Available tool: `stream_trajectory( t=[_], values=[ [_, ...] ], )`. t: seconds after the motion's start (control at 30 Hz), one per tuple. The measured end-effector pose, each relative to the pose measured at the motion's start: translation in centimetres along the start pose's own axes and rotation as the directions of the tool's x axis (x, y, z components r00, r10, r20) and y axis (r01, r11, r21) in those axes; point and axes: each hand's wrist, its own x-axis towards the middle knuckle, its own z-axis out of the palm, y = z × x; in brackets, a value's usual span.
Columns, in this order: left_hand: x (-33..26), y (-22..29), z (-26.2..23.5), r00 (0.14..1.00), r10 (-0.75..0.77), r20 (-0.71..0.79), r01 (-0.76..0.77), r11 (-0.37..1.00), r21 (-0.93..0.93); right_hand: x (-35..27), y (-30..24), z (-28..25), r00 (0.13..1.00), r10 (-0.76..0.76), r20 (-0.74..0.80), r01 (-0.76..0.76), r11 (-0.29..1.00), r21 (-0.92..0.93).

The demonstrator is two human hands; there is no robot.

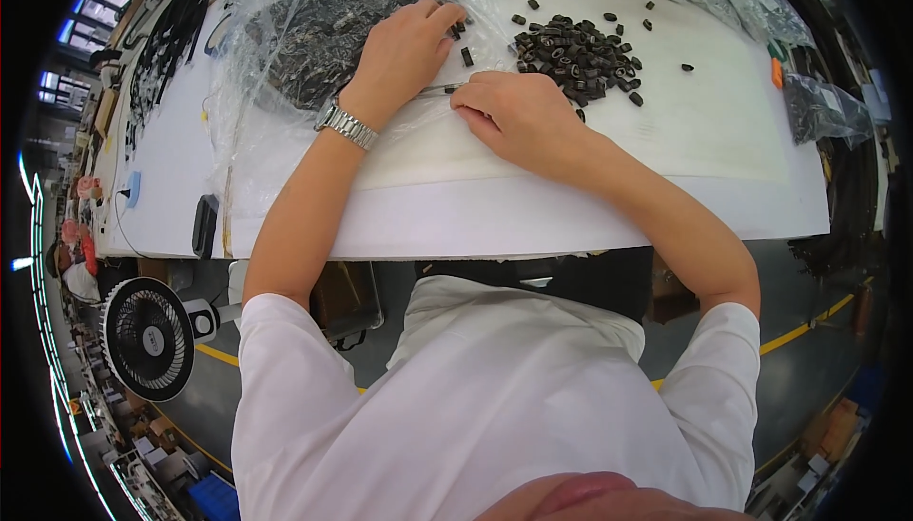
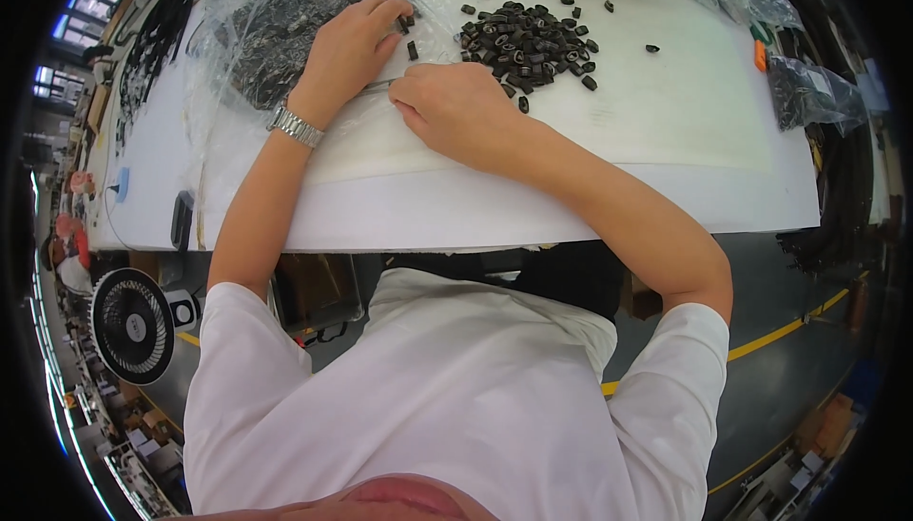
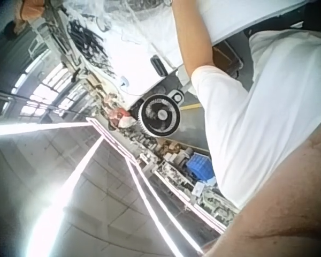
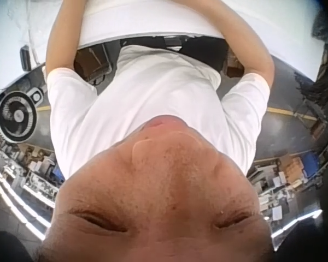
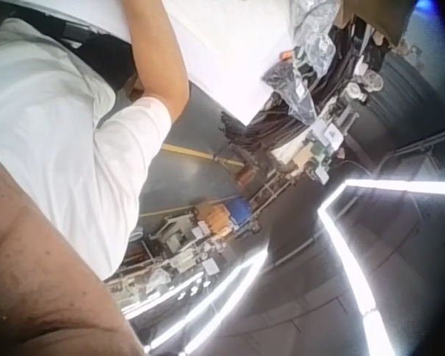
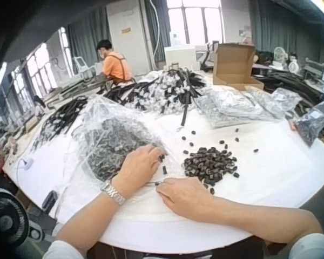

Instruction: The recorder is manually assembling small black plastic or rubber hardware components on a workbench in a factory setting.

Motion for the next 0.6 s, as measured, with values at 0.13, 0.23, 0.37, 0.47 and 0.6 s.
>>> stream_trajectory(
  t=[0.13,0.23,0.37,0.47,0.6],
  values=[
    [0.2,0.2,-0.4,0.996,0.091,0.018,-0.091,0.996,0.019,0.0,0.1,0.2,0.997,0.017,-0.077,-0.009,0.995,0.102],
    [0.2,0.1,-0.8,0.995,0.033,0.091,-0.035,0.999,0.02,0.1,0.6,-0.5,0.992,0.119,-0.051,-0.114,0.989,0.098],
    [-0.2,0.1,-1.5,0.991,-0.129,0.028,0.132,0.946,-0.296,-0.2,1.7,-1.5,0.969,0.236,-0.072,-0.224,0.965,0.137],
    [0.4,1.5,-3.4,0.876,-0.364,0.316,0.481,0.637,-0.602,0.3,1.9,-2.7,0.916,0.4,0.021,-0.382,0.857,0.346],
    [-0.3,3.2,-3.7,0.865,-0.295,0.406,0.449,0.093,-0.889,1.0,2.0,-3.5,0.874,0.473,0.11,-0.379,0.524,0.763]
  ],
)
